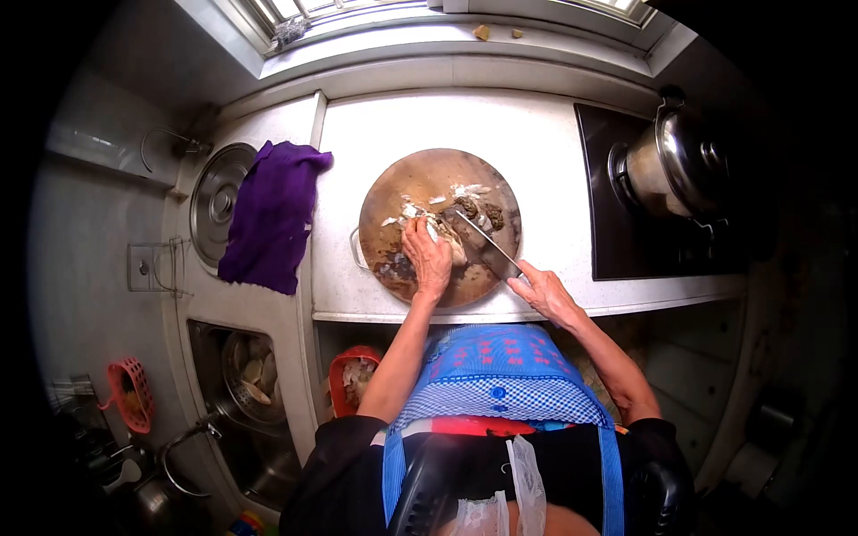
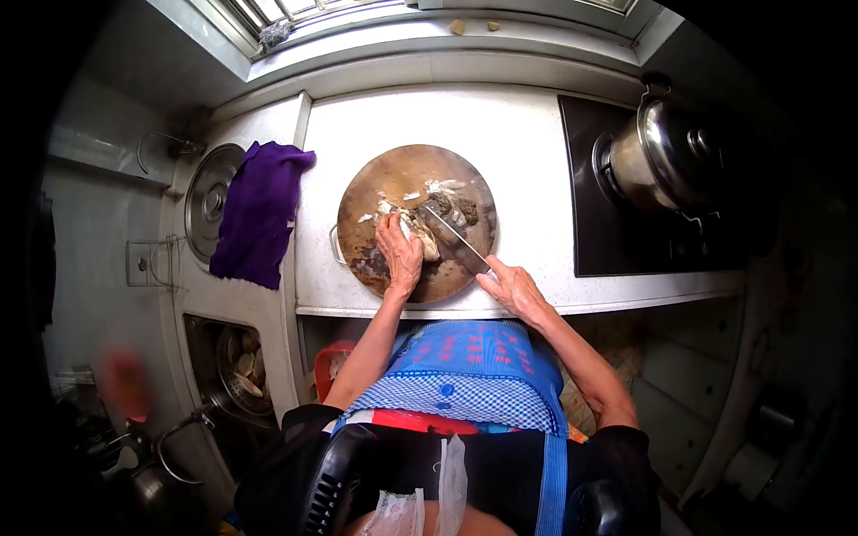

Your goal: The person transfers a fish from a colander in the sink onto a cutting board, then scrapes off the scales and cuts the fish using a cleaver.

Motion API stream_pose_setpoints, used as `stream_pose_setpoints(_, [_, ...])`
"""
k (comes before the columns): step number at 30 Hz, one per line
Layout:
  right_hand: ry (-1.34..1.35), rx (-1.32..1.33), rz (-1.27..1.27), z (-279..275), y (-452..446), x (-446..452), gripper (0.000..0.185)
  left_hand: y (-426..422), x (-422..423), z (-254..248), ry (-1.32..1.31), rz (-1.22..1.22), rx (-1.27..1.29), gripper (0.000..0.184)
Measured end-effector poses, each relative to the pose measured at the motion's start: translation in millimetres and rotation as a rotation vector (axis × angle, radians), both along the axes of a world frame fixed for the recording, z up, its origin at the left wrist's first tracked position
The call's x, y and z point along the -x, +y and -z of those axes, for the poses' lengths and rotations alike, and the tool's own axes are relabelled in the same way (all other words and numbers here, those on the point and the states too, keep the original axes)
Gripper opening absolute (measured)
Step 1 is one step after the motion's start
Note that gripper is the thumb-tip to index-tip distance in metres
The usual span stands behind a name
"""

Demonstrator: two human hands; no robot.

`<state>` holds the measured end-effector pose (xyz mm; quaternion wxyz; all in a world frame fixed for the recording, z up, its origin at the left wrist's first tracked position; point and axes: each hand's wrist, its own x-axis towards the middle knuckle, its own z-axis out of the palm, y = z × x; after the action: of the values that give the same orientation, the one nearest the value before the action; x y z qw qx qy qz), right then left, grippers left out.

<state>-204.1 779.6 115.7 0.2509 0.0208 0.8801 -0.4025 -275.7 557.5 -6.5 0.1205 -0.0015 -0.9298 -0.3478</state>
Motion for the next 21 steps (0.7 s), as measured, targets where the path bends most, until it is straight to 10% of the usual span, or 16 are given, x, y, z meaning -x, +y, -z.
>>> stream_pose_setpoints(6, [0.224,-0.146,0.025,4.3,17.4,0.4,0.030,-0.1,-0.6,-1.3,-0.015,-0.007,-0.024,0.058])
stream_pose_setpoints(21, [-0.282,0.266,0.015,-4.7,-2.5,50.4,0.039,5.1,-8.1,0.0,0.043,-0.050,-0.136,0.062])
